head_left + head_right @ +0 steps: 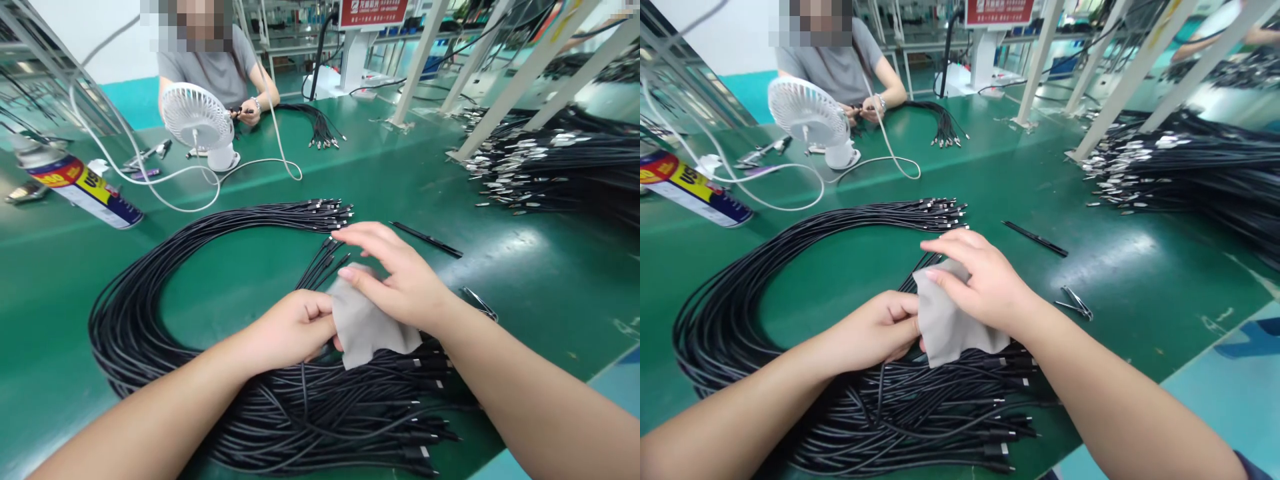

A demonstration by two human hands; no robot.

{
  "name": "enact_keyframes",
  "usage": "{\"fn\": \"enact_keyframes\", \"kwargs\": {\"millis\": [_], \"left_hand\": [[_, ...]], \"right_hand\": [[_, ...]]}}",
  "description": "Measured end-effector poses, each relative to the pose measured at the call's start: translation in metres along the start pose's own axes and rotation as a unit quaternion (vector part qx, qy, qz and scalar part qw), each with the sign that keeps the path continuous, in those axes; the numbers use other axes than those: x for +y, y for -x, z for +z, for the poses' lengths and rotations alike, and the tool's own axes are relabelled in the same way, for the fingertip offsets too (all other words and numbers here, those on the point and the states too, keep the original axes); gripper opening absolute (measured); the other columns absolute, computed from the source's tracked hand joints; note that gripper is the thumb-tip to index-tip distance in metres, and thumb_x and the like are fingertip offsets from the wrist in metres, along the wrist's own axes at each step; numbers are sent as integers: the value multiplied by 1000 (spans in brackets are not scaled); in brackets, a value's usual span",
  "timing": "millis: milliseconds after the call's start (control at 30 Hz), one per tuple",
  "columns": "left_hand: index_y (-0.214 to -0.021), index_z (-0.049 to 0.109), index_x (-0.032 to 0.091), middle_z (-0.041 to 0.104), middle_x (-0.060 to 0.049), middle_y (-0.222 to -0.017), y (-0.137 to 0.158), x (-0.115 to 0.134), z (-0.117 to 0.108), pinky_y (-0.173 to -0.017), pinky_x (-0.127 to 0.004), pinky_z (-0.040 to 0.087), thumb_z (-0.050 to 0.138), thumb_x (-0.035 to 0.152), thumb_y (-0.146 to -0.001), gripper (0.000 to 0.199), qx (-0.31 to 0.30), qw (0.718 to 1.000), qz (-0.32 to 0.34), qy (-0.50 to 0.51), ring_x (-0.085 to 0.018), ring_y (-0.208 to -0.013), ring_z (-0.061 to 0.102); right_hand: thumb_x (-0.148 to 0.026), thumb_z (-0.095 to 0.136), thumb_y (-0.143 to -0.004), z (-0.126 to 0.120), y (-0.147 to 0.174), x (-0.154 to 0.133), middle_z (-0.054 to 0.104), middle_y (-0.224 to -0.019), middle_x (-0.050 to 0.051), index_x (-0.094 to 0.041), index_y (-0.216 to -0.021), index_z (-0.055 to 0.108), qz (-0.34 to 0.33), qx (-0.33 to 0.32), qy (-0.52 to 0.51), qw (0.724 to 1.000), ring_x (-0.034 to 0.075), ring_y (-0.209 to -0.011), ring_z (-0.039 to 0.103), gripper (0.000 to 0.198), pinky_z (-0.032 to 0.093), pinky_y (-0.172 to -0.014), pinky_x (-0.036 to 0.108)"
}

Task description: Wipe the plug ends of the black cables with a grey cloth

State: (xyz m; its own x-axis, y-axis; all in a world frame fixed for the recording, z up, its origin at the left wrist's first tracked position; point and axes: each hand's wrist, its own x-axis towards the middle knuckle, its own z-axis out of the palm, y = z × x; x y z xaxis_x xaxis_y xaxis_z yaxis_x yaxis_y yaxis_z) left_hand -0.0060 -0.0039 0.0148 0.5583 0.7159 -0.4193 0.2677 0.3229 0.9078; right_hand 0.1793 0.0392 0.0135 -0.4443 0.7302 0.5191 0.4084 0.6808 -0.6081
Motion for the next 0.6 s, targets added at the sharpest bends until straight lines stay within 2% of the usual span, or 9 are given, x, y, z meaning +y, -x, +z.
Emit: {"fn": "enact_keyframes", "kwargs": {"millis": [33, 100, 133, 167, 233, 300, 367, 433, 600], "left_hand": [[-65, 58, 15, 45, 7, -45, 0, 0, -1, -37, -17, 25, 52, 22, -85, 21, 3, 1000, -2, 10, -5, -35, 34], [-65, 57, 15, 46, 6, -45, -1, 0, -2, -37, -17, 26, 55, 25, -85, 22, 9, 999, 8, 32, -5, -35, 35], [-65, 58, 15, 46, 6, -45, -2, 0, -3, -37, -17, 27, 57, 27, -85, 23, 12, 999, 16, 44, -5, -35, 35], [-66, 58, 14, 45, 6, -44, -2, -1, -3, -37, -16, 27, 58, 29, -85, 25, 13, 998, 26, 56, -4, -34, 35], [-67, 59, 14, 46, 6, -46, -4, -4, -4, -38, -16, 29, 60, 34, -86, 28, 16, 996, 48, 77, -4, -35, 35], [-69, 60, 13, 50, 5, -49, -5, -6, -5, -38, -17, 30, 62, 39, -86, 31, 19, 994, 66, 89, -4, -35, 36], [-71, 60, 13, 56, 2, -56, -5, -9, -6, -38, -17, 31, 64, 43, -85, 34, 27, 993, 71, 91, -3, -36, 38], [-71, 61, 12, 56, 2, -55, -6, -10, -7, -38, -17, 32, 65, 46, -85, 37, 31, 993, 71, 94, -4, -36, 39], [-67, 62, 12, 41, 8, -39, -7, -11, -10, -38, -16, 32, 66, 52, -84, 43, 25, 987, 88, 135, -4, -33, 35]], "right_hand": [[-22, 61, -88, -1, -1, 0, 66, -112, 12, -18, -111, 67, 5, 22, 8, 1000, 23, -104, 61, 24, 53, -83, 36], [-24, 60, -88, -4, -1, -2, 67, -99, 10, -18, -94, 68, 20, 36, 9, 999, 21, -92, 63, 12, 52, -75, 33], [-26, 59, -89, -6, -1, -4, 67, -86, 8, -18, -80, 66, 31, 21, 3, 999, 18, -82, 62, 14, 51, -69, 30], [-28, 57, -91, -7, -1, -5, 63, -73, 5, -17, -69, 62, 47, -9, -8, 999, 16, -71, 60, 25, 48, -64, 28], [-35, 55, -93, -10, -1, -7, 56, -58, 1, -17, -60, 57, 90, -93, -56, 990, 12, -55, 53, 38, 43, -54, 25], [-39, 58, -91, -11, 1, -8, 55, -55, -1, -16, -64, 59, 137, -166, -119, 969, 10, -49, 50, 36, 38, -48, 22], [-39, 62, -88, -9, 2, -7, 58, -58, -1, -15, -72, 61, 159, -195, -164, 954, 10, -50, 52, 29, 37, -47, 21], [-32, 61, -88, -7, 2, -7, 60, -61, 0, -15, -73, 61, 147, -183, -171, 957, 10, -55, 54, 23, 39, -51, 20], [-17, 51, -91, -4, -2, -6, 64, -69, 1, -16, -77, 63, 91, -150, -144, 974, 11, -64, 57, 19, 42, -60, 22]]}}
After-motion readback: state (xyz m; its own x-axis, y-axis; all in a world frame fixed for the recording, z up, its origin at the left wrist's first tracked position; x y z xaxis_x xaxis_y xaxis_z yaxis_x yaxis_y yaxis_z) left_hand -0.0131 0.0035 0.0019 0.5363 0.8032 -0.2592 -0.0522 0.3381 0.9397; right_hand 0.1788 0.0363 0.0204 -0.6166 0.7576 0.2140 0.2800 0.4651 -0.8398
